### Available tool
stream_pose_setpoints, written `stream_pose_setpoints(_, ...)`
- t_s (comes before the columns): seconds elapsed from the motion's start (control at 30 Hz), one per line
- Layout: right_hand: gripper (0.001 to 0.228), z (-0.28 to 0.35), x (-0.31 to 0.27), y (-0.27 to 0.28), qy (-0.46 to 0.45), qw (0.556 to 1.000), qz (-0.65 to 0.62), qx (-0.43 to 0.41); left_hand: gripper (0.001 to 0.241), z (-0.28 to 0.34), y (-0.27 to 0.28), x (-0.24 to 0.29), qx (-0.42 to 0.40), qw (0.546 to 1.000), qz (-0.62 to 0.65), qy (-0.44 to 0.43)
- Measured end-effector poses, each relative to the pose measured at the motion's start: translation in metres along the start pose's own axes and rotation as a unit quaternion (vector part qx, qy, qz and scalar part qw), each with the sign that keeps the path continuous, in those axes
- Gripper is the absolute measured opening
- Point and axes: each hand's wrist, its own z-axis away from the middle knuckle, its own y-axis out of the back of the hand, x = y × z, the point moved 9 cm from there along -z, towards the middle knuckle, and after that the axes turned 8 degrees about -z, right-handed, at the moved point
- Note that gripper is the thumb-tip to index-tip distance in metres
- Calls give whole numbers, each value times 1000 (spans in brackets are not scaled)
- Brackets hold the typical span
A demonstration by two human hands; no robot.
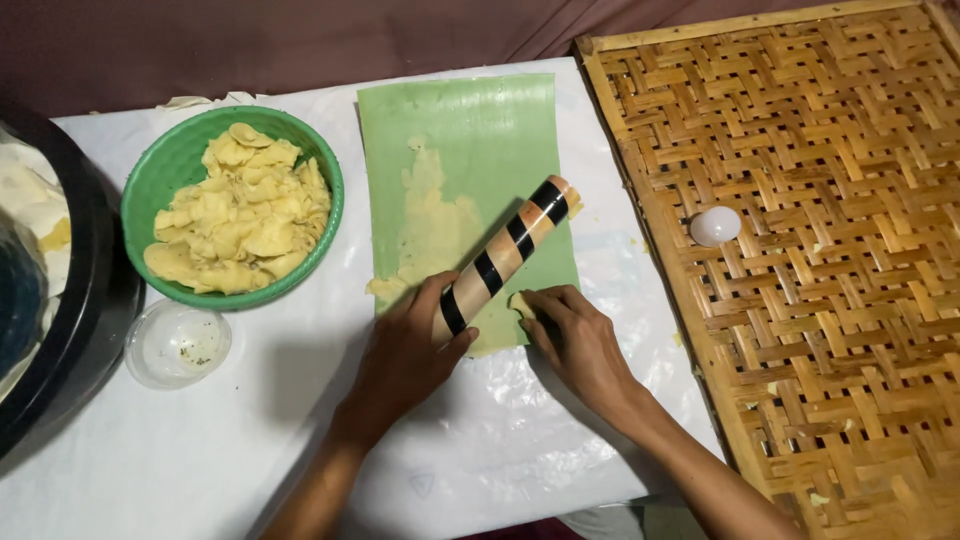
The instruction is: Flattening small pieces of dough with a rolling pin on a green mat to make crackers.
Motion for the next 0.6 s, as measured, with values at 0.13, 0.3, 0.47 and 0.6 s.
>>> stream_pose_setpoints(0.13,27,6,1,-5,19,999,-6,35,63,-3,-4,11,29,996,-32,-72)
stream_pose_setpoints(0.3,45,20,-26,15,45,998,-5,38,64,1,-8,25,108,970,-129,-177)
stream_pose_setpoints(0.47,30,42,-11,20,166,971,169,31,69,9,-17,43,188,904,-266,-277)
stream_pose_setpoints(0.6,19,48,-29,19,240,961,135,10,55,11,-26,57,219,869,-328,-299)
